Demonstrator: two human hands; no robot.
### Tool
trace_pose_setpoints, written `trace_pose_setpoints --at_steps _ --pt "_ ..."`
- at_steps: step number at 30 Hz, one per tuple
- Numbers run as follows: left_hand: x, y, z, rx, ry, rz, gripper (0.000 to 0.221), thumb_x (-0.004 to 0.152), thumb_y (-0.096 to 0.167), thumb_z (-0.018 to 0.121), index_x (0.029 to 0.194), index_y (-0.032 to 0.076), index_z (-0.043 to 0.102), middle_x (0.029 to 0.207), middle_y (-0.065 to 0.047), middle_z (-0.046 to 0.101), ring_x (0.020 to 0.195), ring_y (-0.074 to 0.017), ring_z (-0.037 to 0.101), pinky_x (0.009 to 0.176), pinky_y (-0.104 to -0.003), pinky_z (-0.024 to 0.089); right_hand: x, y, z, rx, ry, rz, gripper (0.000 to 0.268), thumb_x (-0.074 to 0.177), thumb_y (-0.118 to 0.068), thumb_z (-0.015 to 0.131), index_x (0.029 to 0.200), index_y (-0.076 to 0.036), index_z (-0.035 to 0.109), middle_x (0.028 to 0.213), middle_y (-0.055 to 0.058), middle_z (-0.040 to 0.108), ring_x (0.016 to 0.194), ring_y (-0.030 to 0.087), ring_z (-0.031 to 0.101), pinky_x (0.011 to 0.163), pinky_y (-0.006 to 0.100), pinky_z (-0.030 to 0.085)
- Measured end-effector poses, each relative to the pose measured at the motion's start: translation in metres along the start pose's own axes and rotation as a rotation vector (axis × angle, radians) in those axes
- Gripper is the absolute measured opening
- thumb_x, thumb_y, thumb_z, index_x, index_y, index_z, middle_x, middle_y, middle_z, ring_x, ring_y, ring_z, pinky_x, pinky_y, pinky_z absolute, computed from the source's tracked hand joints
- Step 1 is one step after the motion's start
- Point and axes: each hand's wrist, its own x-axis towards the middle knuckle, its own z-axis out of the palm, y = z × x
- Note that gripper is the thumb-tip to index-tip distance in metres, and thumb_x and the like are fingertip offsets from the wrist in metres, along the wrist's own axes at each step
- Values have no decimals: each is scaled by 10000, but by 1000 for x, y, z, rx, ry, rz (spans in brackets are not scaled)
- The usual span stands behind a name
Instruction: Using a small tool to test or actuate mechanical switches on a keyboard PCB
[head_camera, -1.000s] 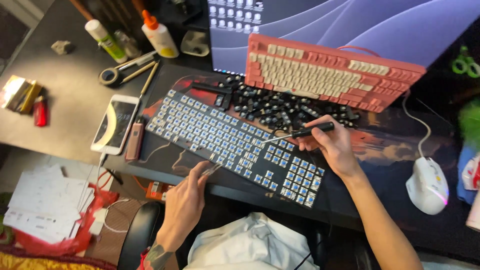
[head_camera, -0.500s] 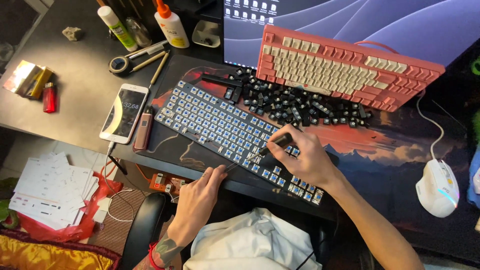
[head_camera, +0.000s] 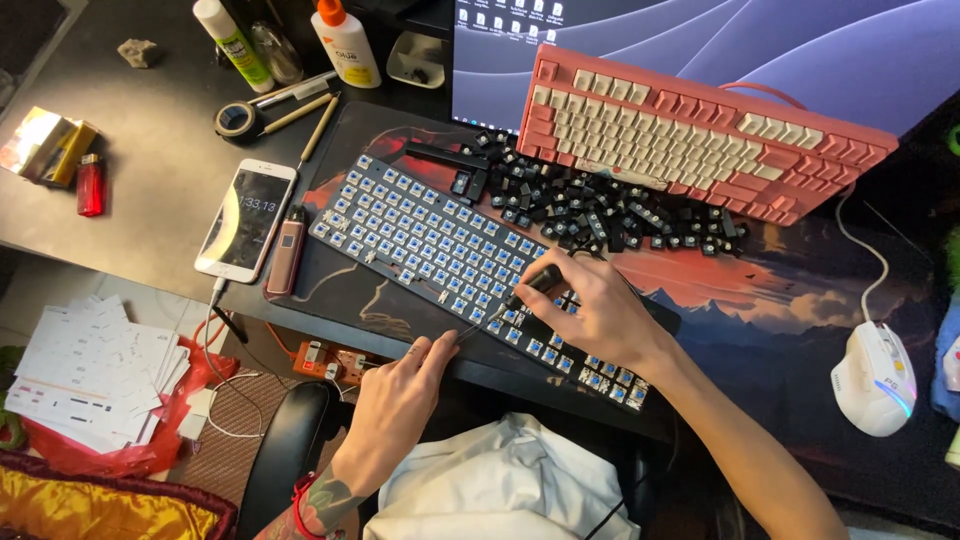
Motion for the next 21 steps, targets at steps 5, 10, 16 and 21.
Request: trace_pose_setpoints --at_steps 5,10,16,21 --pt "0 3 0 7 -13 -14 400 1191 220 746 1578 127 705 1013 -45 705 516 -321 698 385 -451 463 2 -3 -1 -49 4 -41 252 1187 -422 713 1219 -176 754 703 -43 694 475 140 471 602 359 459" --pt "-7 7 7 -32 -57 -40 459 1181 184 736 1625 96 662 1065 -96 729 505 -379 703 405 -486 459 2 -7 -4 -42 -31 36 281 1171 -457 704 1248 -192 760 761 -20 810 430 152 483 603 366 487" --pt "-10 12 8 40 -141 -50 567 1167 202 744 1699 94 581 1086 -96 704 557 -369 765 428 -483 508 1 -5 -3 -93 -4 -66 236 1184 -418 731 1224 -187 761 712 -27 646 510 150 486 594 360 442" --pt "-10 11 11 56 -183 -33 628 1150 152 746 1732 63 527 1146 -131 733 545 -356 766 429 -458 508 5 -13 -5 -72 -29 -252 191 1162 -262 793 1181 -79 742 934 59 869 790 210 836 697 366 625"
